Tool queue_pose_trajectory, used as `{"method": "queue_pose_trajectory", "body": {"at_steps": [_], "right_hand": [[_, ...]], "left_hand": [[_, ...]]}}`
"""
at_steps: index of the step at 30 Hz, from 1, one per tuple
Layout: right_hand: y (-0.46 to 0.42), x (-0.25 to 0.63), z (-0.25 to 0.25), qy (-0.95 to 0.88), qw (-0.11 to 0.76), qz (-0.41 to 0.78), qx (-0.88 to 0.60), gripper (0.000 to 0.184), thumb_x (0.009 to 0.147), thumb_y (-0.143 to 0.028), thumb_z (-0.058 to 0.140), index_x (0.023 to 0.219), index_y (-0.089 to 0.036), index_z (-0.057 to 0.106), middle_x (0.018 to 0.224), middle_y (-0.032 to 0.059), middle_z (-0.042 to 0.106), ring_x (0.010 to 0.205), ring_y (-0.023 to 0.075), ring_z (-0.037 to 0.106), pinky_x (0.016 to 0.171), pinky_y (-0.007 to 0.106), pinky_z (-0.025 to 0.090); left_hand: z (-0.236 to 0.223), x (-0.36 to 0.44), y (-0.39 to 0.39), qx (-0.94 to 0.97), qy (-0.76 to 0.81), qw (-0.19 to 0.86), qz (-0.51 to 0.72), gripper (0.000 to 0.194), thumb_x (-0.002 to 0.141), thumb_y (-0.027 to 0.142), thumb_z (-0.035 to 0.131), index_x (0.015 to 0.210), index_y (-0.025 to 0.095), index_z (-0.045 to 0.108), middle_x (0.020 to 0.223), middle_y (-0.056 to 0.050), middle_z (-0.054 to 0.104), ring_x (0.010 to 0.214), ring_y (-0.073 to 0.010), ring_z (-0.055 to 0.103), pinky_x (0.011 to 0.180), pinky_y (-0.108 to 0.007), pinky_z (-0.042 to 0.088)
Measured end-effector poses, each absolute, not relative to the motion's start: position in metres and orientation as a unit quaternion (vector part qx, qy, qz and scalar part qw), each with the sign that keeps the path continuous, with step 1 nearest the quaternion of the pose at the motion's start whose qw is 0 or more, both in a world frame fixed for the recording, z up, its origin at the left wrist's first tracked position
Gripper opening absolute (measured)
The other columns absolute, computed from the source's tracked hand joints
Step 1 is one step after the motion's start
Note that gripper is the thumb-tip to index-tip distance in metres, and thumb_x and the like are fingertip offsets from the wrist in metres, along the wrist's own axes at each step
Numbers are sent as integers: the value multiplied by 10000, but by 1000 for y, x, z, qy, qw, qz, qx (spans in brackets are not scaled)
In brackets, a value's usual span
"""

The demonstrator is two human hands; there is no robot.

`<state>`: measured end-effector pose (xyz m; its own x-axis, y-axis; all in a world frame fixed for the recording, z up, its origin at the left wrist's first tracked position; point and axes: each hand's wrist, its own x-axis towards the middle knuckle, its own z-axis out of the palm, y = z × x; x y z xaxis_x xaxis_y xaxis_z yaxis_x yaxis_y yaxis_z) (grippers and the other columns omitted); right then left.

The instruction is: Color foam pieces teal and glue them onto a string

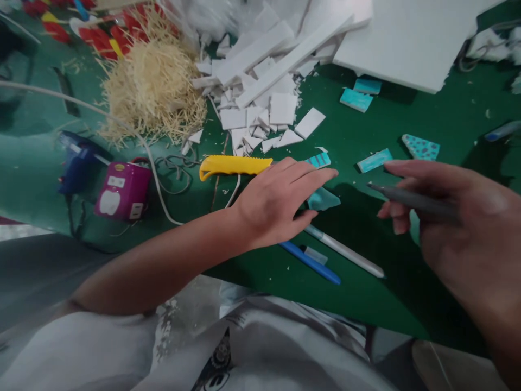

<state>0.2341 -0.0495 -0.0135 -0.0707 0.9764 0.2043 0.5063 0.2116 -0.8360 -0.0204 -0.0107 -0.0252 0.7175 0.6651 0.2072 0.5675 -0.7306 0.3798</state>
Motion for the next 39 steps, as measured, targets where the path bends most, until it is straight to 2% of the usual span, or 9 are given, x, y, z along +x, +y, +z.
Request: {"method": "queue_pose_trajectory", "body": {"at_steps": [2,5,8,14,22,26,29,39], "right_hand": [[-49,230,-12,-630,436,358,-534,278,1028,-376,568,1133,-284,809,758,22,740,542,125,656,497,268,527],[-49,222,-8,-618,409,366,-563,99,923,-295,732,946,-267,825,805,11,785,574,118,702,528,230,560],[-52,213,-2,-605,385,334,-611,82,842,-311,824,875,-237,811,760,12,772,575,122,706,514,217,550],[-48,211,-1,-573,360,337,-654,77,819,-289,836,830,-230,789,717,4,756,548,120,693,511,214,571],[-44,206,-2,-593,349,297,-662,185,855,-303,809,698,-221,756,605,3,714,483,103,631,465,212,512],[-48,208,-7,-600,337,287,-666,216,930,-379,732,750,-261,757,647,-11,725,524,105,653,521,232,554],[-47,216,-15,-635,347,291,-627,202,915,-434,746,770,-297,773,628,-19,721,492,119,650,469,239,536],[-46,221,-18,-663,342,274,-607,145,901,-421,765,799,-321,789,660,-23,744,516,129,676,446,237,530]], "left_hand": [[-27,-21,-10,917,328,149,173,435,1009,211,566,1432,117,537,1314,-114,702,1171,-248,641,1057,-369,504],[-29,-20,-10,915,318,156,195,434,1000,204,585,1422,115,545,1317,-111,700,1173,-245,643,1067,-373,509],[-32,-20,-9,915,304,154,217,425,985,186,612,1396,90,569,1312,-133,691,1187,-258,642,1075,-387,517],[-32,-21,-6,923,283,152,213,376,1004,177,583,1369,88,573,1236,-124,728,1139,-255,680,1018,-380,549],[-32,-22,-5,922,292,165,194,363,1021,203,586,1376,127,574,1273,-107,735,1155,-251,686,1010,-385,558],[-32,-22,-5,923,294,159,190,359,1026,217,593,1374,130,576,1275,-96,733,1163,-241,687,1021,-381,564],[-32,-21,-5,924,295,153,188,361,1023,207,602,1373,123,577,1277,-100,731,1169,-239,689,1024,-379,569],[-32,-21,-6,924,300,149,181,365,1023,216,590,1380,143,575,1280,-95,729,1164,-240,692,1012,-385,579]]}}
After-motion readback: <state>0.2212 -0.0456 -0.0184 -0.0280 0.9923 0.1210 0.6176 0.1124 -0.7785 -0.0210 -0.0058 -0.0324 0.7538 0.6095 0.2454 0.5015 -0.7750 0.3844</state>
